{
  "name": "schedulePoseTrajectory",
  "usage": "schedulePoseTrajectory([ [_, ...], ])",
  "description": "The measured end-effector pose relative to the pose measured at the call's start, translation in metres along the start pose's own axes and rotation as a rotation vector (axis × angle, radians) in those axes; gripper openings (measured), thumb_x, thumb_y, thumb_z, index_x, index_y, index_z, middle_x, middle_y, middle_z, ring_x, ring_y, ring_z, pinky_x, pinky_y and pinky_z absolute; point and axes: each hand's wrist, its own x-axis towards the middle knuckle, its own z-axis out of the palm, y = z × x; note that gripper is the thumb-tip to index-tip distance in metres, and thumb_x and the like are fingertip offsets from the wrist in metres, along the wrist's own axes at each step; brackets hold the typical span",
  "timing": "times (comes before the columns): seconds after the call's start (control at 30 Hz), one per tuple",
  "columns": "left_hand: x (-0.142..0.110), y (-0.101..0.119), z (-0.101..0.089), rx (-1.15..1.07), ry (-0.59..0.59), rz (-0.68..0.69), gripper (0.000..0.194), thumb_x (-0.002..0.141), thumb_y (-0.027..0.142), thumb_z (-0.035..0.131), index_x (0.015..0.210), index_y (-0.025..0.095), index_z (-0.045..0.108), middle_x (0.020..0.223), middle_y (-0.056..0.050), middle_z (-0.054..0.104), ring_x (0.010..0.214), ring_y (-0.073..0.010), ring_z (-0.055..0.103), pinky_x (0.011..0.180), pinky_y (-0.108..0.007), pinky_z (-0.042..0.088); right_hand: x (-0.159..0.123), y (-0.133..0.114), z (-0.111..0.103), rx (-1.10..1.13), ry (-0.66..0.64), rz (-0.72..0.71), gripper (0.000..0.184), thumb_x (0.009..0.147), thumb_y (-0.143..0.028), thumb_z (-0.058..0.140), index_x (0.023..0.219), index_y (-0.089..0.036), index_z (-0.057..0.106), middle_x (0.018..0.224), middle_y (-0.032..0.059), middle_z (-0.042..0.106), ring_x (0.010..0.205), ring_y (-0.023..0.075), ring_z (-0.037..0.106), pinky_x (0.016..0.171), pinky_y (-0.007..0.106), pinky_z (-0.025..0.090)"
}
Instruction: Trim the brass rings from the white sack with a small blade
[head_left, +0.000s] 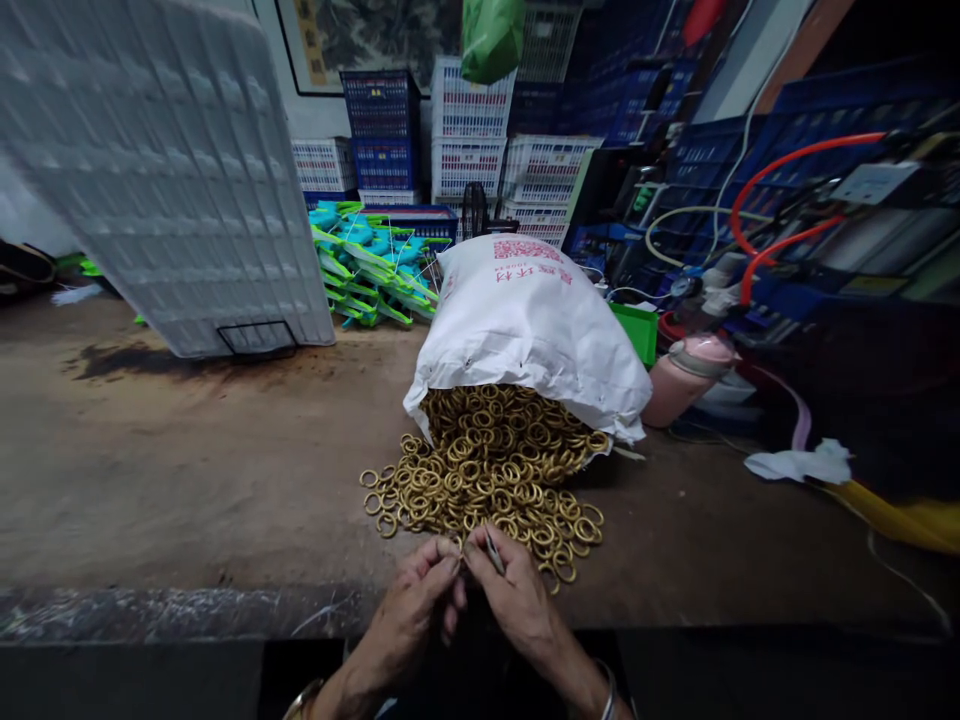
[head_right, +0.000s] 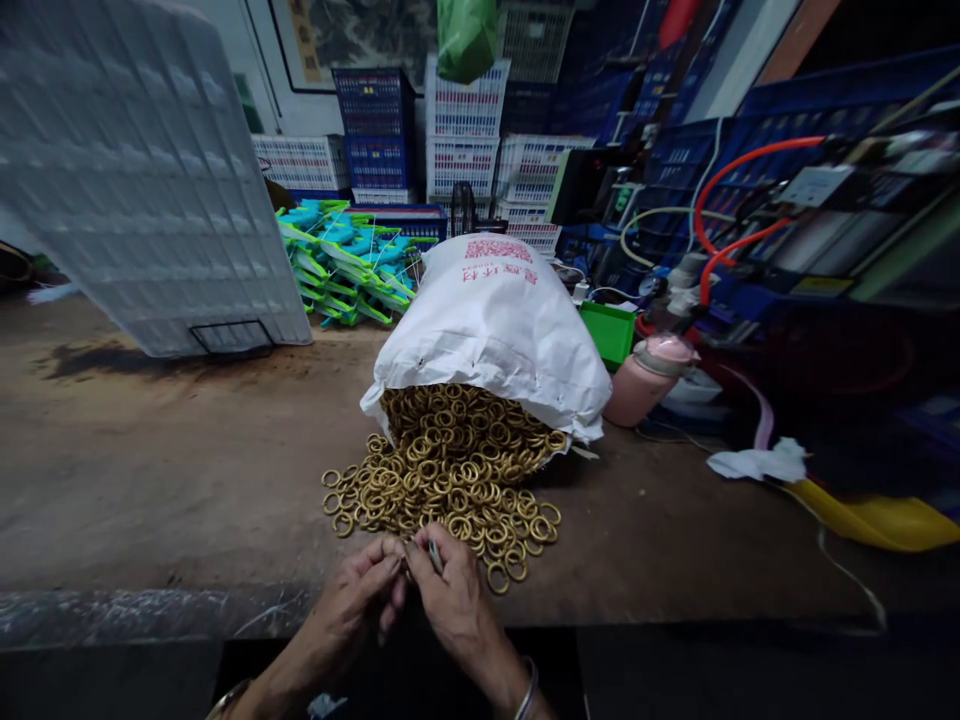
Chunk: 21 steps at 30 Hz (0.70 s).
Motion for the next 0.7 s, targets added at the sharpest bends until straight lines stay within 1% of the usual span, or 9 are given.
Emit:
schedulePoseTrajectory([
  [0.2,-0.004,-0.002,-0.002,-0.042,0.022,-0.003,0.029,0.076,0.044,0.057,0.074,0.017,0.046,0.056,0.005,0.05,0.038,-0.0033,0.039,0.036,-0.014,0.032,-0.001,-0.001,0.002,0.077,-0.012,0.002,0.024,0.081,-0.038,0.044,0.069,-0.019,0.051,0.06,-0.005,0.046,0.059,0.0103,0.043,0.057,0.021,0.036],
  [0.3,-0.006,-0.004,-0.003,-0.06,0.023,0.007,0.029,0.076,0.044,0.058,0.074,0.017,0.046,0.057,0.005,0.051,0.039,-0.0033,0.04,0.037,-0.014,0.033,-0.001,0.0,0.001,0.05,0.0,0.009,0.024,0.082,-0.037,0.041,0.071,-0.019,0.053,0.059,-0.0045,0.048,0.058,0.011,0.046,0.057,0.021,0.037],
  [0.4,-0.008,-0.004,-0.002,-0.055,0.032,0.016,0.027,0.077,0.042,0.056,0.075,0.017,0.046,0.057,0.006,0.05,0.039,-0.0032,0.04,0.038,-0.014,0.033,-0.003,0.002,0.0,-0.109,0.067,-0.036,0.026,0.084,-0.037,0.036,0.075,-0.019,0.053,0.058,-0.0031,0.05,0.055,0.0118,0.047,0.054,0.021,0.036],
  [0.47,-0.008,-0.004,-0.002,-0.039,0.044,0.022,0.027,0.078,0.042,0.056,0.076,0.017,0.046,0.057,0.006,0.05,0.04,-0.0032,0.04,0.038,-0.014,0.033,-0.006,0.003,0.0,-0.268,0.076,-0.088,0.022,0.084,-0.03,0.035,0.081,-0.02,0.054,0.063,-0.0009,0.055,0.057,0.0129,0.05,0.055,0.022,0.035],
  [0.53,-0.008,-0.005,-0.003,-0.028,0.049,0.029,0.028,0.077,0.044,0.056,0.077,0.018,0.045,0.058,0.006,0.05,0.04,-0.0029,0.04,0.038,-0.014,0.031,-0.01,0.003,0.001,-0.427,0.036,-0.125,0.019,0.08,-0.019,0.036,0.083,-0.021,0.055,0.067,0.0009,0.059,0.061,0.0141,0.053,0.057,0.022,0.035],
  [0.6,-0.007,-0.007,-0.003,-0.03,0.046,0.041,0.031,0.075,0.047,0.056,0.077,0.018,0.044,0.059,0.006,0.05,0.039,-0.0026,0.039,0.037,-0.014,0.028,-0.013,0.004,0.002,-0.546,-0.011,-0.14,0.022,0.074,-0.011,0.037,0.083,-0.021,0.055,0.068,0.0011,0.061,0.062,0.0146,0.055,0.057,0.022,0.033],
  [0.7,-0.005,-0.008,-0.003,-0.019,0.048,0.039,0.036,0.072,0.05,0.058,0.076,0.018,0.043,0.058,0.006,0.049,0.038,-0.0023,0.038,0.037,-0.014,0.027,-0.016,0.005,0.006,-0.64,-0.041,-0.159,0.027,0.07,-0.005,0.036,0.082,-0.021,0.053,0.068,0.0007,0.063,0.063,0.0143,0.057,0.056,0.021,0.031],
])
